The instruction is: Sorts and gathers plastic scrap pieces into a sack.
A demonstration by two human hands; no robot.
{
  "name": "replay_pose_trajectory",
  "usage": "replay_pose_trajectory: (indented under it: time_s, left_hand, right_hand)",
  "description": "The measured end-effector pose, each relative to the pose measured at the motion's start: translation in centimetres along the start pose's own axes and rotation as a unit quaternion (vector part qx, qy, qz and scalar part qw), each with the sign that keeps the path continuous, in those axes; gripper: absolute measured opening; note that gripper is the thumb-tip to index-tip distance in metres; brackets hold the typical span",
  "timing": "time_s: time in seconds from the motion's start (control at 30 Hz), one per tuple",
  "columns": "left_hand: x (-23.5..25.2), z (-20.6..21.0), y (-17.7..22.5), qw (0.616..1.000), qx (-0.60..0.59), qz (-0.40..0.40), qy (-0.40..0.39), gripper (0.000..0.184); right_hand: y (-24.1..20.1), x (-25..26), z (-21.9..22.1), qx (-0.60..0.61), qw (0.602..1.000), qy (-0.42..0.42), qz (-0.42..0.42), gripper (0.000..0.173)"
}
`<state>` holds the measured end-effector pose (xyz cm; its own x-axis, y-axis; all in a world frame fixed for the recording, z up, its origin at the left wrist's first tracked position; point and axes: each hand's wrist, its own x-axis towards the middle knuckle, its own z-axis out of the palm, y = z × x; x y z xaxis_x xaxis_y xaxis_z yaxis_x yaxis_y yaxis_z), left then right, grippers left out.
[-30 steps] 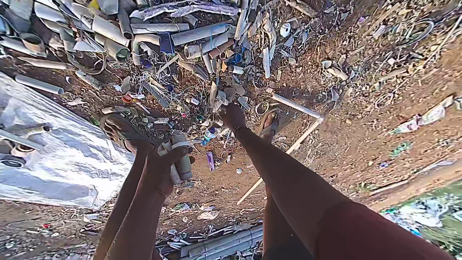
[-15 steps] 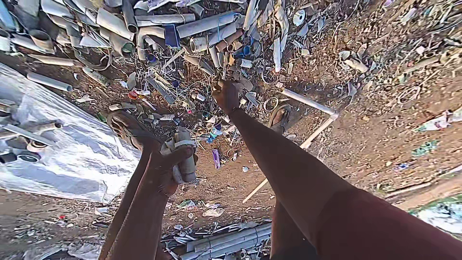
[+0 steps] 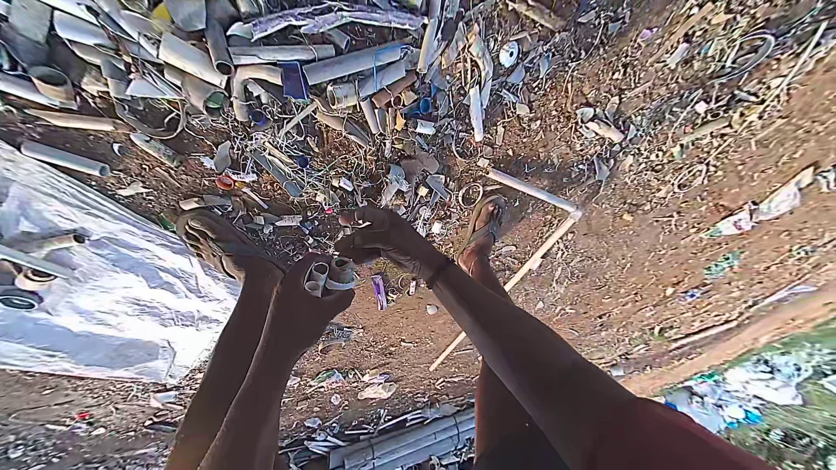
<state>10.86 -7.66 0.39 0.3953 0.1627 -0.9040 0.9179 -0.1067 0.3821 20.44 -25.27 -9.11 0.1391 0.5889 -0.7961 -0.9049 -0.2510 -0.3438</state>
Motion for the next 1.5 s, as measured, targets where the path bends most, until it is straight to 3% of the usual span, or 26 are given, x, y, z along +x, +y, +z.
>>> replay_pose_trajectory:
  time_s: [0.07,0.13,0.23,0.33,0.43,0.53,0.63,0.73,0.9,0.97,1.1,1.13,1.23,1.37,1.43,1.5]
  left_hand:
    - [-0.1,0.1,-0.3,0.996,-0.083,-0.006,0.011,0.050]
    - [-0.2,0.0,-0.1,0.990,-0.134,-0.013,0.032,0.049]
    - [0.0,-0.6,-0.7,0.983,-0.172,-0.030,0.063,0.053]
    - [0.3,-1.1,-1.3,0.970,-0.225,-0.034,0.088,0.059]
    - [0.4,-1.4,-1.5,0.963,-0.251,-0.025,0.095,0.058]
    - [0.3,-1.3,-0.7,0.962,-0.250,-0.026,0.105,0.056]
    - [-0.1,-1.5,0.8,0.962,-0.246,-0.046,0.113,0.052]
    - [-0.4,-1.6,1.5,0.960,-0.253,-0.057,0.109,0.050]
    - [-0.4,-1.2,1.5,0.964,-0.240,-0.048,0.105,0.052]
    - [-0.2,-1.0,1.2,0.965,-0.232,-0.052,0.106,0.054]
    - [0.2,-0.7,-0.1,0.970,-0.216,-0.054,0.100,0.056]
    - [0.2,-0.6,-0.4,0.971,-0.211,-0.049,0.099,0.056]
    - [0.3,-0.5,-0.5,0.970,-0.217,-0.043,0.098,0.055]
    - [0.1,-0.8,0.4,0.969,-0.224,-0.050,0.096,0.055]
    - [-0.1,-0.9,0.9,0.968,-0.223,-0.058,0.098,0.052]
    - [-0.1,-0.9,0.9,0.969,-0.221,-0.058,0.097,0.051]
  right_hand:
    - [0.5,4.4,-4.3,-0.188,0.968,0.154,-0.058,0.024]
    - [0.5,8.3,-8.2,-0.436,0.853,0.282,-0.053,0.026]
    - [0.8,11.5,-10.5,-0.624,0.734,0.266,0.021,0.040]
    - [1.4,12.5,-10.7,-0.698,0.677,0.221,0.073,0.044]
    - [2.0,11.4,-11.0,-0.680,0.686,0.239,0.100,0.046]
    - [2.0,9.0,-12.2,-0.617,0.738,0.254,0.103,0.057]
    - [1.8,4.9,-14.4,-0.499,0.788,0.354,0.064,0.042]
    - [2.2,1.2,-16.3,-0.451,0.779,0.429,0.076,0.031]
    - [7.4,1.3,-14.6,-0.459,0.821,0.310,0.140,0.032]
    - [8.7,3.4,-12.3,-0.503,0.799,0.296,0.146,0.041]
    - [10.1,7.0,-8.5,-0.558,0.735,0.331,0.197,0.077]
    - [10.4,7.3,-8.1,-0.562,0.725,0.341,0.207,0.078]
    - [11.4,6.3,-8.3,-0.578,0.711,0.340,0.212,0.066]
    - [12.1,3.0,-10.5,-0.564,0.732,0.328,0.197,0.035]
    - [12.3,1.9,-11.5,-0.565,0.748,0.306,0.167,0.032]
    - [12.2,2.2,-11.7,-0.571,0.753,0.290,0.150,0.039]
